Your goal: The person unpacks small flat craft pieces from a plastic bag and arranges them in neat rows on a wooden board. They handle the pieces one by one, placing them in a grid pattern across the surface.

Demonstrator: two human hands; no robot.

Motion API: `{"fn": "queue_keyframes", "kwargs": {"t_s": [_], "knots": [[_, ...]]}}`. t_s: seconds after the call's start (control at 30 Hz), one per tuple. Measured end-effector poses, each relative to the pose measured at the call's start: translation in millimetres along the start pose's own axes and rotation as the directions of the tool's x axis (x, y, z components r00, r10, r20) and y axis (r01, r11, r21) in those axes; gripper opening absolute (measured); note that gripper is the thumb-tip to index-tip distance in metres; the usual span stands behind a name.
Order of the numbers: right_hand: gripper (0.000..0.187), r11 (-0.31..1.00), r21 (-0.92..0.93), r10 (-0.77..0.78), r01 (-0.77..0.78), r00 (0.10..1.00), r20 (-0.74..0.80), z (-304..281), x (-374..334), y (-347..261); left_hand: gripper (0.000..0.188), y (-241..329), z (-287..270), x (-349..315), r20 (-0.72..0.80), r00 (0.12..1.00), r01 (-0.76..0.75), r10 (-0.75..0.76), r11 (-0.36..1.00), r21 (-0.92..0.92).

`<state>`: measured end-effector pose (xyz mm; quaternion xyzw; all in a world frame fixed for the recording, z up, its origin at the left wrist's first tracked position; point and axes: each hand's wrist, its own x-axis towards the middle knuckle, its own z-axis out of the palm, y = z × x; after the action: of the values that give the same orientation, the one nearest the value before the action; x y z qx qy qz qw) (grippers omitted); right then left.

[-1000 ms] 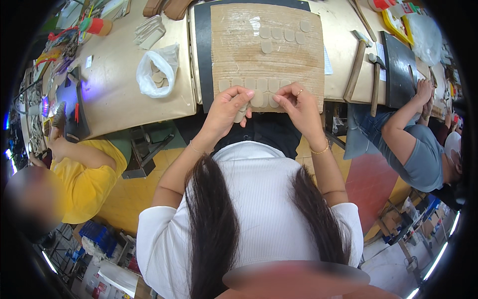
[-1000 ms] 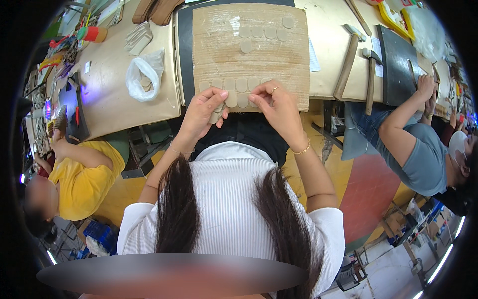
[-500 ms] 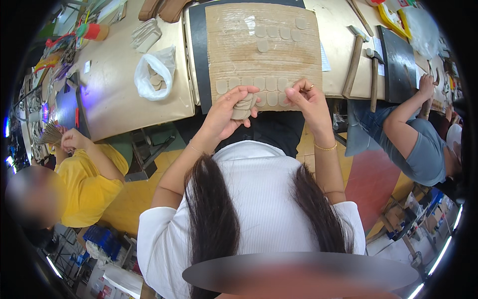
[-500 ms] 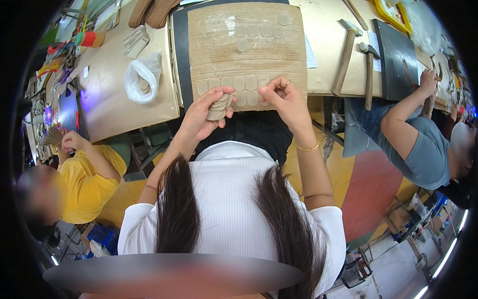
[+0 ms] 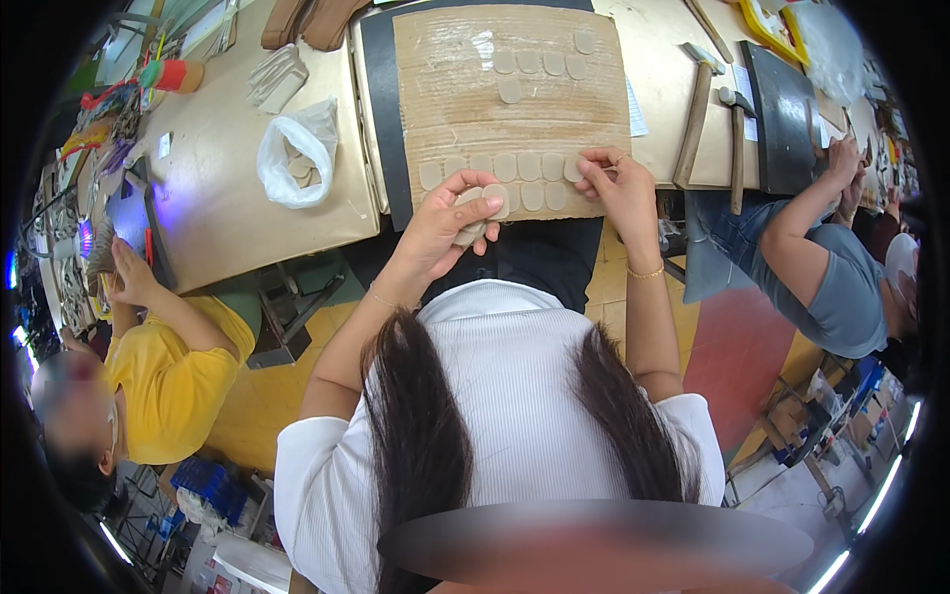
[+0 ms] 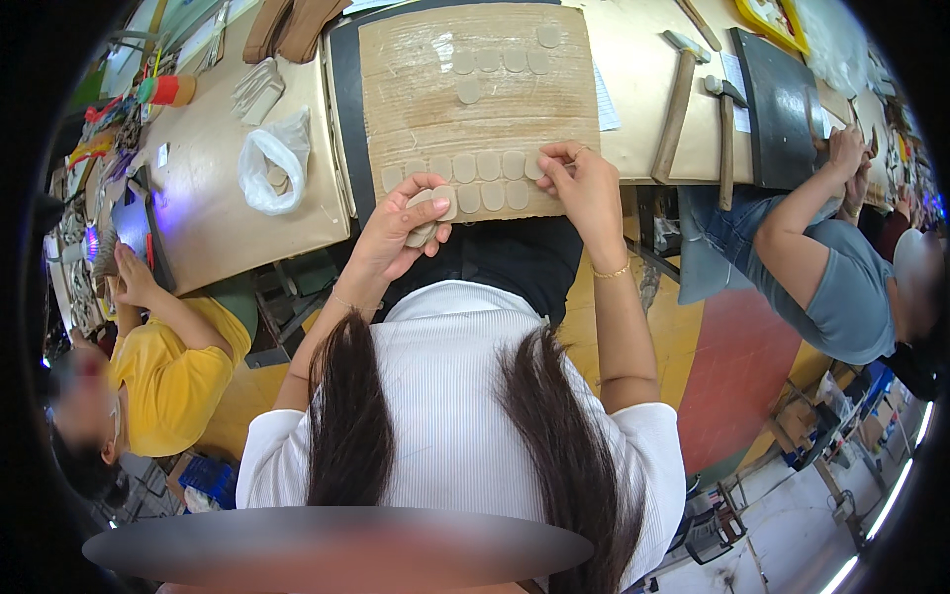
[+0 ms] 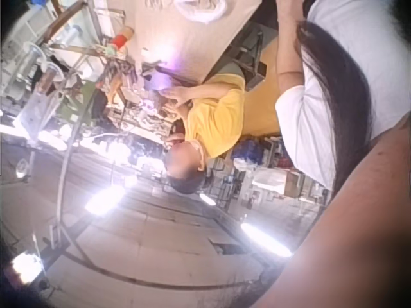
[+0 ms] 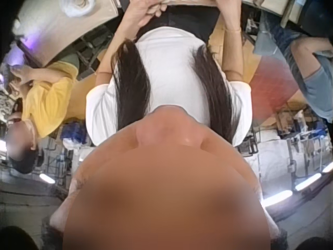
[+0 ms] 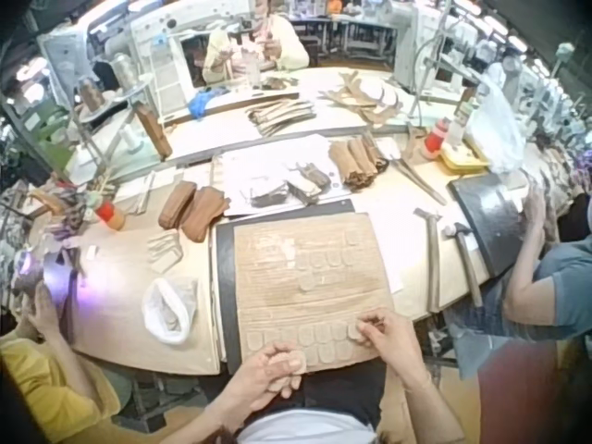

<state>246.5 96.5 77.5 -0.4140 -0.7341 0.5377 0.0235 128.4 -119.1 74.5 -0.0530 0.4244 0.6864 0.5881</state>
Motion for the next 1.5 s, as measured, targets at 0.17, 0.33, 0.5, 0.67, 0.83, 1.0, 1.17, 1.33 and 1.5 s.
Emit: {"fn": "queue_keyframes", "kwargs": {"t_s": [0.17, 0.33, 0.5, 0.67, 0.83, 1.0, 1.17, 1.33, 1.5], "knots": [[0.018, 0.984, -0.169, -0.054, 0.055, 0.998, 0.015, -3, 3, -2, 0.03, 2, -1, 0, -0.038, 0.999, 0.011, -0.012, 0.999, -0.03], [0.017, 0.935, -0.314, -0.182, 0.164, 0.983, -0.027, 2, 8, 5, 0.031, 4, 2, -1, -0.062, 0.998, -0.008, 0.007, 1.0, -0.01], [0.018, 0.749, -0.551, -0.445, 0.369, 0.896, -0.005, 3, 5, -2, 0.029, 1, 6, -1, -0.105, 0.99, -0.088, 0.097, 0.992, 0.086], [0.021, 0.839, -0.166, -0.492, 0.518, 0.853, 0.175, 17, -20, -28, 0.026, -1, 5, 0, -0.102, 0.983, -0.126, 0.152, 0.966, 0.226], [0.022, 0.848, 0.041, -0.505, 0.529, 0.781, 0.367, 33, -34, -40, 0.026, 0, 3, -4, -0.034, 0.99, -0.131, 0.136, 0.984, 0.124], [0.017, 0.796, 0.591, -0.188, -0.13, 0.875, 0.446, 38, -36, -35, 0.03, 2, 4, -13, 0.215, 0.917, -0.321, 0.337, 0.941, -0.108], [0.016, 0.686, 0.684, -0.11, -0.248, 0.894, 0.434, 48, -45, -31, 0.034, 2, 4, -15, 0.193, 0.844, -0.522, 0.501, 0.681, 0.514], [0.017, 0.822, 0.559, -0.284, 0.109, 0.929, 0.237, 59, -53, -27, 0.037, -5, 4, -19, 0.125, 0.88, -0.467, 0.459, 0.784, 0.409], [0.016, 0.845, 0.089, -0.534, 0.527, 0.84, 0.098, 58, -61, -28, 0.034, -10, 1, -20, 0.012, 0.933, -0.347, 0.361, 0.886, 0.309]]}}
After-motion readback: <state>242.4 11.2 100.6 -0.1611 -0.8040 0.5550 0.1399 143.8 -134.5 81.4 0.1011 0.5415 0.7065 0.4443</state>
